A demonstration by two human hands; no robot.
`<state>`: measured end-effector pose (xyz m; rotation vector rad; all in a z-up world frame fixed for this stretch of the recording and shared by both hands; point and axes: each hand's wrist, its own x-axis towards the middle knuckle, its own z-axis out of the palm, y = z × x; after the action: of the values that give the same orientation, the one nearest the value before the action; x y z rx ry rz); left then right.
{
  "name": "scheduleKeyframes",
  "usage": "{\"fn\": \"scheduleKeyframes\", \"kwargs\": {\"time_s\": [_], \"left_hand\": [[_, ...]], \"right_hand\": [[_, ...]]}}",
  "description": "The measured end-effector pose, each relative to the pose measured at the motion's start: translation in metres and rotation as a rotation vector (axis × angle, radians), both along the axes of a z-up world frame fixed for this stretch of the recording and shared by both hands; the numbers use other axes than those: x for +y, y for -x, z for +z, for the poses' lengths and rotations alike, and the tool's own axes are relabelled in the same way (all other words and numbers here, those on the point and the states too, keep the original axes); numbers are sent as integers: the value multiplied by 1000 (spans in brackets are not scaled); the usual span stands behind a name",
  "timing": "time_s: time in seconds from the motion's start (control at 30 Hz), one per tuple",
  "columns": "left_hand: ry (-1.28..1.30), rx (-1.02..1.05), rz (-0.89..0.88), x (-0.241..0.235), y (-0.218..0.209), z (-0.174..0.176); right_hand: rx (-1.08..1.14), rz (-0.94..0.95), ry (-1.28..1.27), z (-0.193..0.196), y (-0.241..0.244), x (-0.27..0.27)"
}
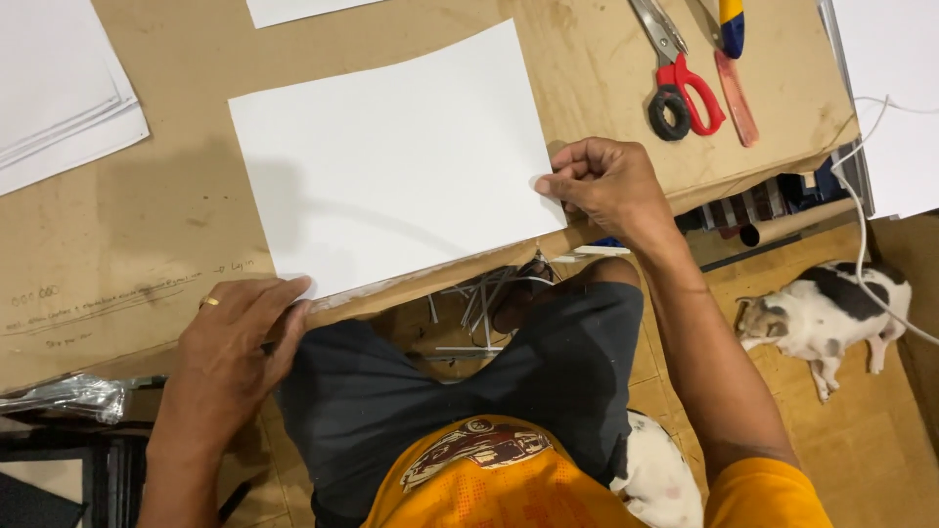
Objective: Cutting paper sheets with scissors, folding them, and applying glue with a brush to assemble a notepad or similar item.
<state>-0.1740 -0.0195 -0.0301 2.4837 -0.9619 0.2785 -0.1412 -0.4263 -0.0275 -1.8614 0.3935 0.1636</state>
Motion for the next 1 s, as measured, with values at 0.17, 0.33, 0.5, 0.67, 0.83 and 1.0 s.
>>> {"fn": "scheduleKeyframes", "kwargs": {"time_s": [0.17,0.33,0.5,0.67,0.83,1.0], "left_hand": [[-31,32,24,2,0,-5],[-61,66,42,4,1,-7],[-75,74,49,10,2,-17],[15,94,18,8,-3,-22],[-43,116,47,9,-4,-27],[-74,143,86,9,-2,-31]], "right_hand": [[17,-38,-7,2,1,2],[-13,-25,-11,-1,3,1],[-12,-2,62,-8,6,1],[-25,-67,86,-16,4,-1],[-68,-70,369,-15,5,6],[-218,-62,493,-32,4,6]]}}
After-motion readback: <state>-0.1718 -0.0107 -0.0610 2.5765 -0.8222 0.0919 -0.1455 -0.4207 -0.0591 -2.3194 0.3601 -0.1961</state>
